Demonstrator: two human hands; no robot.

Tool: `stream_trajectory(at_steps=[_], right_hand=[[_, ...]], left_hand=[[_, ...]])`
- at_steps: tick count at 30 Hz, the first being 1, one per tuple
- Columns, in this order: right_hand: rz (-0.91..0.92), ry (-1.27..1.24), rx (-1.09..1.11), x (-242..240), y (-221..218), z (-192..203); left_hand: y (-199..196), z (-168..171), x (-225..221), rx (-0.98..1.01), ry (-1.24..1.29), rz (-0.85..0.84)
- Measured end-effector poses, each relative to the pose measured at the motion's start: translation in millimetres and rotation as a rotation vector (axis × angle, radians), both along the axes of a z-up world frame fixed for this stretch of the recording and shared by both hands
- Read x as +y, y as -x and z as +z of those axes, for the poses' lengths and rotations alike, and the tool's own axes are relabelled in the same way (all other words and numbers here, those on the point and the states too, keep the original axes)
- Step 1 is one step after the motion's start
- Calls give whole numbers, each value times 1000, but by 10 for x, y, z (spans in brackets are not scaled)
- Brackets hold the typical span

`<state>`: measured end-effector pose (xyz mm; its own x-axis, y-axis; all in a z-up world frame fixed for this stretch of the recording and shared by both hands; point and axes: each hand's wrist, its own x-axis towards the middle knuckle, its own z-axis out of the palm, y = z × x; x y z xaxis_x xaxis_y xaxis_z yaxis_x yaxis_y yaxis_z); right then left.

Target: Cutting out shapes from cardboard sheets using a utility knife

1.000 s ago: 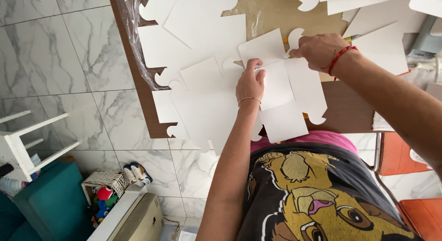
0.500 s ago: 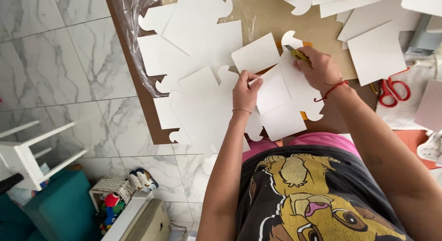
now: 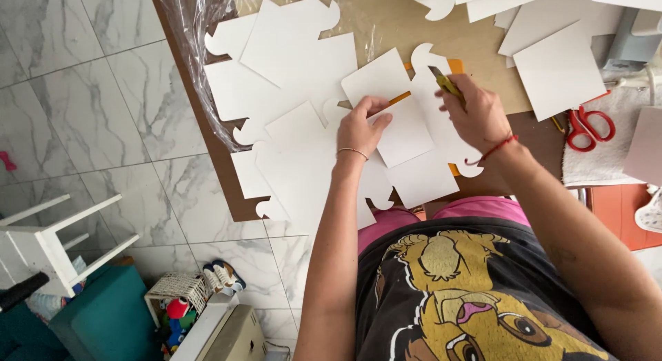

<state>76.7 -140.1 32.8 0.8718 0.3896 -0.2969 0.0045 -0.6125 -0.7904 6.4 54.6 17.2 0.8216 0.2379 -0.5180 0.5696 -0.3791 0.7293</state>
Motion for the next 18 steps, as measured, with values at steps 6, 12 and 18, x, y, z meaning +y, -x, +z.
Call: stream_trajectory(at_steps=[6,12,18], right_hand=[[-168,-245,229,-124,111,304],[-286,-179,288,-117,131,501],[-336,-128,170,44,183,403]], left_hand=[[24,-79,73,-93,68,134],[79,-465,-78,-60,206,731],[-189,118,-248,-83,390,802]])
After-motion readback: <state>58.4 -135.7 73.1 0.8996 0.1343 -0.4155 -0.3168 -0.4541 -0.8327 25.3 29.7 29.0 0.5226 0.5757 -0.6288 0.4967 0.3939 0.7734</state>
